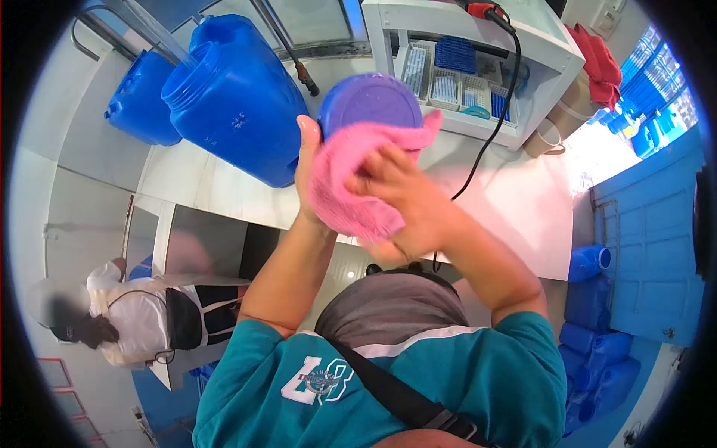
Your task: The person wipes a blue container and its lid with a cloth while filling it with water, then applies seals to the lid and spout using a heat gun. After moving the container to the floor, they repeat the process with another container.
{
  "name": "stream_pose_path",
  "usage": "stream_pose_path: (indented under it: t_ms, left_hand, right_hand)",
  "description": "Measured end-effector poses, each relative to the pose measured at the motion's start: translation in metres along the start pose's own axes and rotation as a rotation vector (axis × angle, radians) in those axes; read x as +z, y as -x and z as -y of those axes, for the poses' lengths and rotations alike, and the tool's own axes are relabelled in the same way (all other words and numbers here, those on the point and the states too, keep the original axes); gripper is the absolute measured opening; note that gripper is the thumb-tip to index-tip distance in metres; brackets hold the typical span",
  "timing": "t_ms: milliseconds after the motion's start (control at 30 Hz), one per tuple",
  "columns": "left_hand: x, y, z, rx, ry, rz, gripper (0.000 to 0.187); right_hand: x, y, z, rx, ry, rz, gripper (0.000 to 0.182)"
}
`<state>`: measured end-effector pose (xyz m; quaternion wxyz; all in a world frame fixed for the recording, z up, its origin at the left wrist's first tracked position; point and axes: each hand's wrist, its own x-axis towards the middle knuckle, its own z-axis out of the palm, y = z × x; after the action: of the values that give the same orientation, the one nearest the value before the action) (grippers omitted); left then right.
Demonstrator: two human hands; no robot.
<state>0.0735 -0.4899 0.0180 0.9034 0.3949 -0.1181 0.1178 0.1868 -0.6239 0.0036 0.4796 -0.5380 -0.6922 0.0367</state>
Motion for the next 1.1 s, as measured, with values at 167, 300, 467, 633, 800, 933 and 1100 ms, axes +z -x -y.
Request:
stream_pose_path:
  t_ms: [167, 300, 467, 633, 800, 933, 1100]
  left_hand:
    - [0.045, -0.001, 0.012, 0.285, 0.179, -0.272, 0.081]
    - [0.043, -0.001, 0.010, 0.303, 0.165, -0.095, 0.080]
    - [0.032, -0.008, 0.005, 0.263, 0.467, -0.065, 0.082]
    - [0.009, -0.001, 0.004, 0.219, 0.302, 0.198, 0.087]
    - [0.024, -0.009, -0.017, 0.226, 0.216, -0.102, 0.090]
    - [0.025, -0.004, -0.014, 0.232, 0.048, -0.283, 0.093]
    - [0.007, -0.005, -0.022, 0.109, 0.075, -0.057, 0.110]
  right_hand:
    - [-0.032, -0.023, -0.020, -0.125, 0.508, -0.243, 0.057]
    - [-0.016, -0.021, 0.028, -0.270, 0.307, -0.014, 0.051]
    - [-0.012, -0.020, 0.016, -0.050, 0.505, -0.151, 0.051]
    - [-0.013, -0.044, 0.015, 0.085, 0.404, -0.187, 0.064]
    - [0.016, -0.024, 0.045, -0.010, 0.506, 0.000, 0.062]
    - [-0.006, -0.055, 0.004, 0.119, 0.559, -0.341, 0.063]
    - [0.038, -0.029, 0.036, 0.035, 0.317, -0.191, 0.060]
